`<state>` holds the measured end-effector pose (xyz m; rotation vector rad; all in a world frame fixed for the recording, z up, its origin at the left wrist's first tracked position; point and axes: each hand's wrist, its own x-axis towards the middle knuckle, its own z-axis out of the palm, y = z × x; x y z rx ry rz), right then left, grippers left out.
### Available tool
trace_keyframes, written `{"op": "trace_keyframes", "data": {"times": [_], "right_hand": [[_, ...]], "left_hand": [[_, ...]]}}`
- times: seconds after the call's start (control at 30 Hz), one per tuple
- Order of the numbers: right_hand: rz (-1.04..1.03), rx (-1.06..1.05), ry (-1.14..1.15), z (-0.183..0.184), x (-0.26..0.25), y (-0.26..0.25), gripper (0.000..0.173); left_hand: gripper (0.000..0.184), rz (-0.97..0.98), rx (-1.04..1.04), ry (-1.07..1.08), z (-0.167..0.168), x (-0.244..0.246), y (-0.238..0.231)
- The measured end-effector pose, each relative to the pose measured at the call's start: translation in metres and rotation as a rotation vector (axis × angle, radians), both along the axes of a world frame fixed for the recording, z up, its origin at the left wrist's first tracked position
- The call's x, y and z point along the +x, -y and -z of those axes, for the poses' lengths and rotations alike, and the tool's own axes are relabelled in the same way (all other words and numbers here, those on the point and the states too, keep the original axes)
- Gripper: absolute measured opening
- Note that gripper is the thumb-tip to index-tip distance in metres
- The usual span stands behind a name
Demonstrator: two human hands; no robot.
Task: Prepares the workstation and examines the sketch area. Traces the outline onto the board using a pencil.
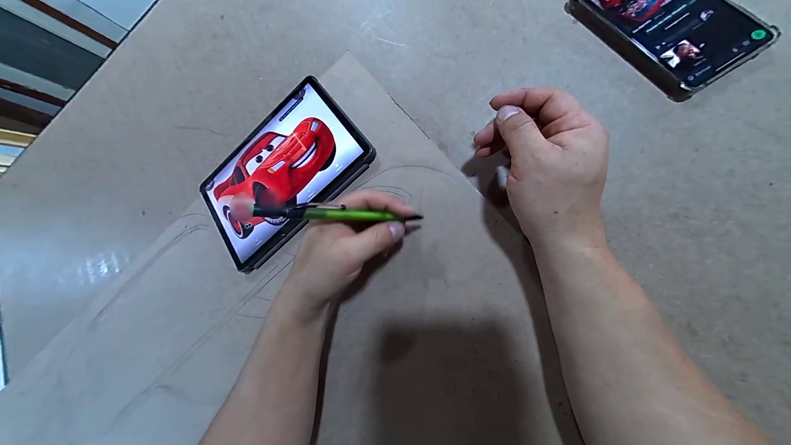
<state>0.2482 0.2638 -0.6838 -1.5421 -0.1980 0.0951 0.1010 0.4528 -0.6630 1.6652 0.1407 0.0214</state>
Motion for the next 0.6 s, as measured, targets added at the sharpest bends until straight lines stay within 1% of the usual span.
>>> {"op": "trace_keyframes", "data": {"times": [0.07,0.1,0.2,0.3,0.4,0.6], "right_hand": [[0.001,-0.001,0.004,0.000,0.000,0.000,0.016],[0.002,-0.001,0.004,0.000,0.000,0.001,0.016],[0.005,0.000,0.008,0.000,0.001,0.001,0.016],[0.011,-0.016,0.003,0.000,0.001,0.001,0.016],[0.012,-0.028,-0.007,-0.001,0.001,0.001,0.016],[0.002,-0.029,-0.005,-0.001,0.001,0.000,0.016]], "left_hand": [[0.019,0.022,0.072,0.005,-0.002,0.018,0.001],[0.019,0.004,0.098,0.001,-0.001,0.023,0.002],[0.015,-0.058,0.092,0.045,0.007,0.039,0.000],[0.008,-0.086,0.134,0.037,0.006,0.038,0.003],[0.001,-0.154,0.191,0.040,0.009,0.033,0.008],[0.003,-0.179,0.234,-0.001,0.008,0.035,0.008]]}}
